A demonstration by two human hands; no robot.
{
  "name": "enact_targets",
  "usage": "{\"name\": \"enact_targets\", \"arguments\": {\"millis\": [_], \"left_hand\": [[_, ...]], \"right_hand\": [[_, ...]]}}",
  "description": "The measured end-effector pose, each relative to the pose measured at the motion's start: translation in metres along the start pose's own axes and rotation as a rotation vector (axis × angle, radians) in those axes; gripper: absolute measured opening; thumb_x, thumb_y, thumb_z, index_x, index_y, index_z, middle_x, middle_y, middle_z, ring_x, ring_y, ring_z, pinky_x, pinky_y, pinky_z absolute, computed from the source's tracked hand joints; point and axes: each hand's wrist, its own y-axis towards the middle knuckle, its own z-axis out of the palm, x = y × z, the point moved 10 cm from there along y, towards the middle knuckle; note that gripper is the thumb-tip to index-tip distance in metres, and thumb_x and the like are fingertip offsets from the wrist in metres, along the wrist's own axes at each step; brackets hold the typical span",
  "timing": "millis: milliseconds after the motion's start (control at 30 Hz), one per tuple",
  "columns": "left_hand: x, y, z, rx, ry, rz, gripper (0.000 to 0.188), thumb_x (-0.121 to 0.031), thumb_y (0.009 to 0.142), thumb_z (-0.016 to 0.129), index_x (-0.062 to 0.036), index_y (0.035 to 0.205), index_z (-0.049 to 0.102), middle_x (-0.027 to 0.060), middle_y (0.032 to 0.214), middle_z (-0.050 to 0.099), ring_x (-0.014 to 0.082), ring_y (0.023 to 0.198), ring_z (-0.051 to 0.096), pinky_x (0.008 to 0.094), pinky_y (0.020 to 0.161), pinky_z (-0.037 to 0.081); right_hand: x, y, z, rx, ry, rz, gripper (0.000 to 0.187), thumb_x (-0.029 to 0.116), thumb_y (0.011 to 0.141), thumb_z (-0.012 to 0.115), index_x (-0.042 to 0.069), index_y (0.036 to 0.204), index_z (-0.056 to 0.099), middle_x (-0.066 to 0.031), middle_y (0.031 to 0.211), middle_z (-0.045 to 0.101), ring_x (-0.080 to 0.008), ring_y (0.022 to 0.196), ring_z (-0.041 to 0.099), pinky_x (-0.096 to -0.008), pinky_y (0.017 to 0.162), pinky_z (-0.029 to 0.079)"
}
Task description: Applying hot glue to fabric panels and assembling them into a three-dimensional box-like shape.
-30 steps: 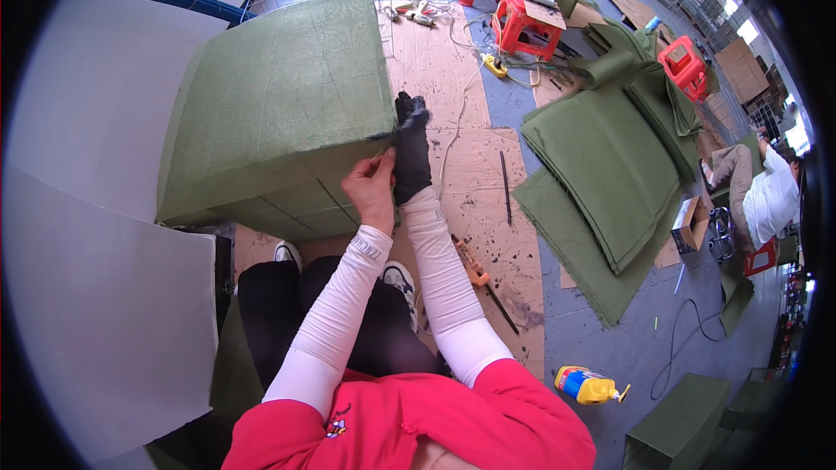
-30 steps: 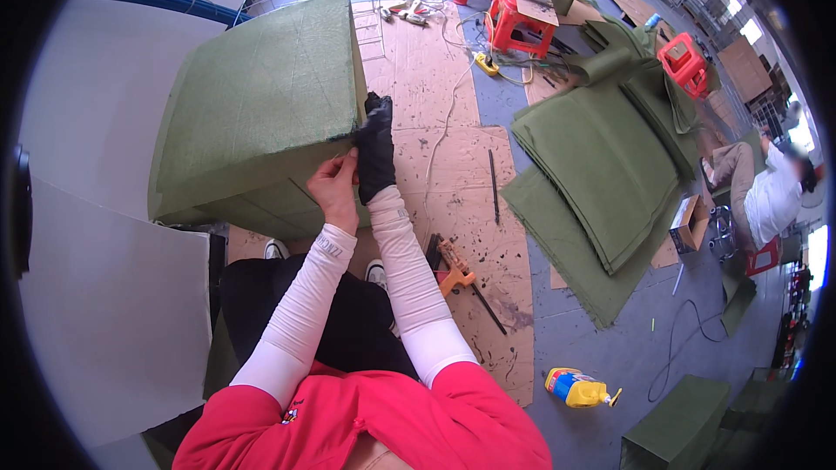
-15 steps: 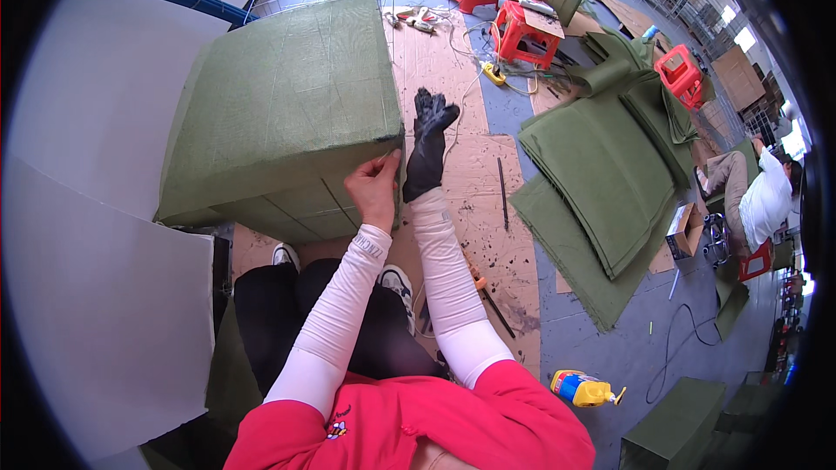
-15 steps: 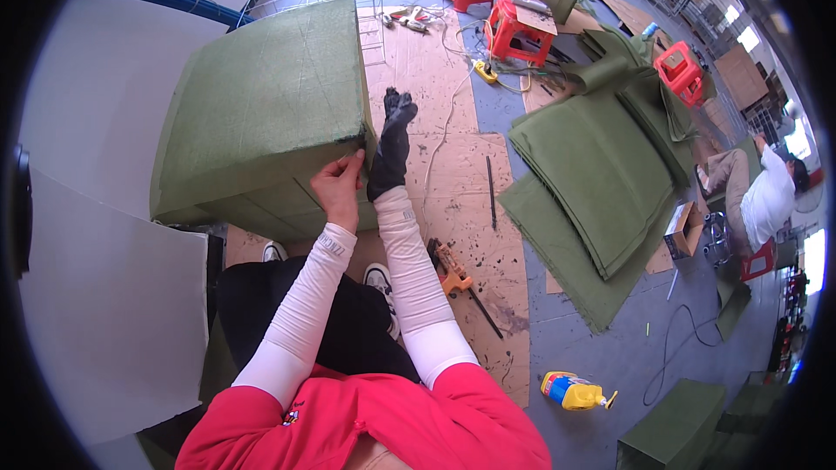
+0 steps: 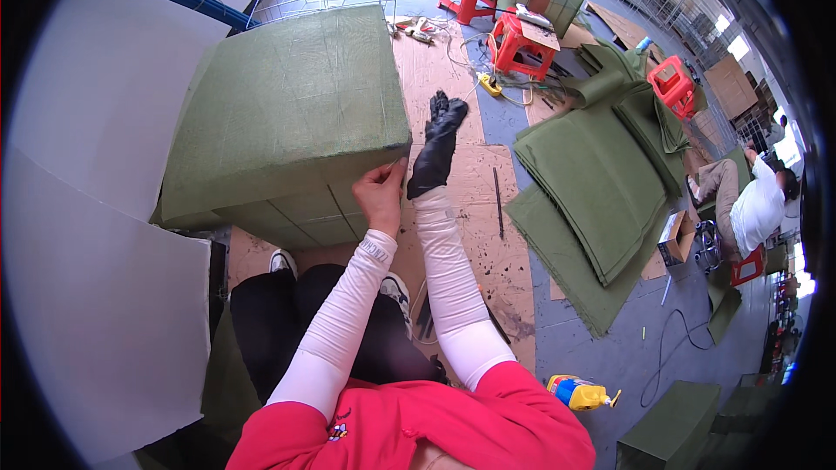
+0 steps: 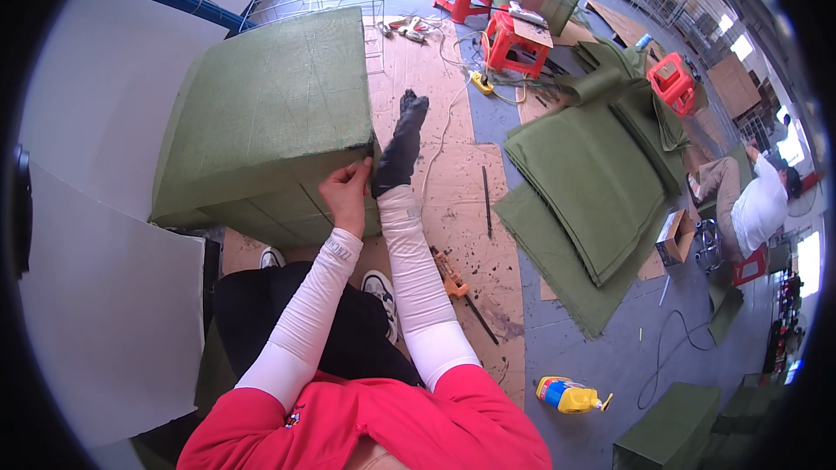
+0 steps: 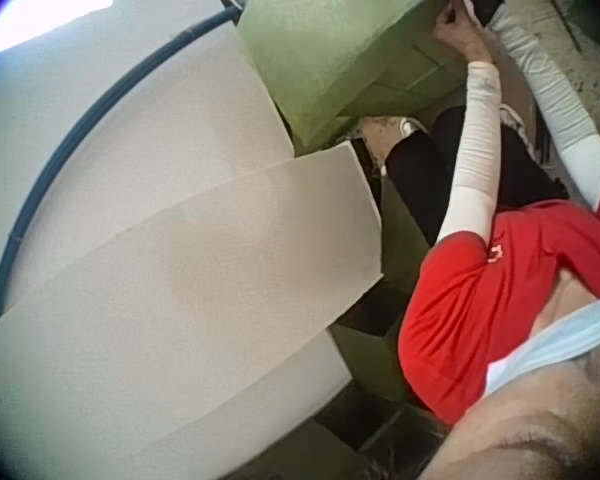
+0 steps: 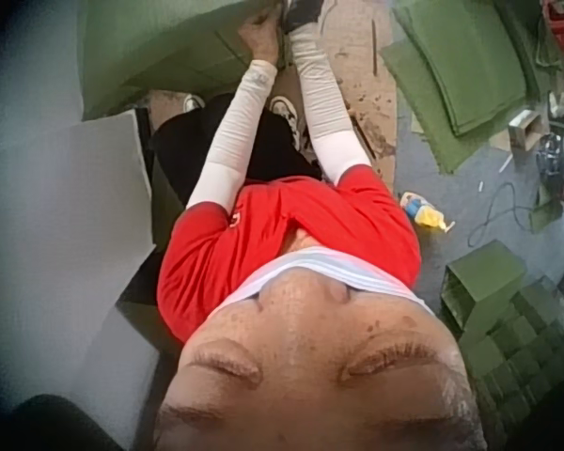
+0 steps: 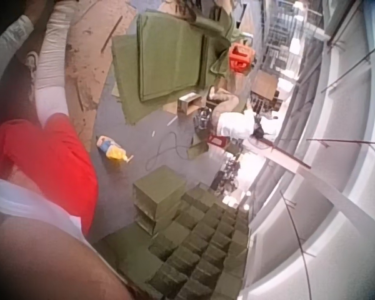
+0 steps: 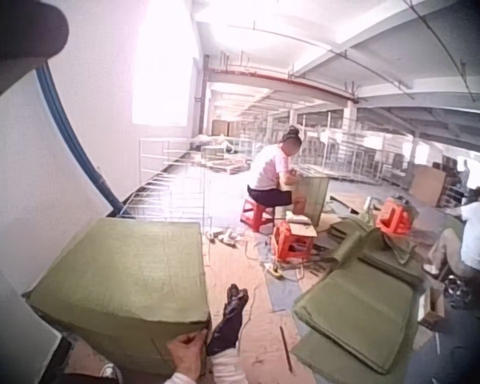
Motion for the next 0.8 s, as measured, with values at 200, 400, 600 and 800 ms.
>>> {"name": "enact_targets", "arguments": {"millis": [200,400,600,800], "left_hand": [[-0.001,-0.001,0.002,0.004,-0.014,-0.016,0.022,-0.016,0.079,0.080,0.0041,0.076,0.071,-0.0012,0.060,0.060,0.0037,0.049,0.048,0.0221,0.044,0.036],[-0.005,0.002,-0.006,-0.059,0.049,0.138,0.021,-0.014,0.078,0.080,0.0056,0.079,0.073,0.0005,0.064,0.066,0.0051,0.057,0.054,0.0242,0.053,0.045],[0.000,0.005,-0.005,-0.057,0.122,0.126,0.022,-0.016,0.078,0.079,0.0052,0.083,0.074,0.0017,0.062,0.066,0.0049,0.057,0.054,0.0249,0.054,0.045],[-0.002,-0.001,0.003,0.019,0.043,-0.025,0.021,-0.015,0.079,0.078,0.0046,0.082,0.075,0.0028,0.059,0.064,0.0057,0.050,0.053,0.0257,0.046,0.041]], "right_hand": [[0.006,0.007,0.009,0.013,-0.199,-0.075,0.075,0.011,0.096,0.055,0.010,0.157,0.011,-0.0186,0.155,0.030,-0.0256,0.141,0.034,-0.0377,0.115,0.024],[0.014,-0.005,0.021,0.052,-0.381,-0.148,0.075,0.012,0.096,0.056,0.010,0.156,0.011,-0.0186,0.155,0.030,-0.0255,0.141,0.034,-0.0373,0.115,0.024],[0.017,-0.004,0.036,0.086,-0.566,-0.223,0.075,0.012,0.096,0.057,0.009,0.156,0.011,-0.0186,0.155,0.030,-0.0254,0.141,0.034,-0.0368,0.116,0.024],[0.039,-0.009,0.033,0.115,-0.748,-0.303,0.076,0.013,0.096,0.057,0.008,0.156,0.012,-0.0186,0.155,0.030,-0.0253,0.142,0.033,-0.0364,0.116,0.023]]}}
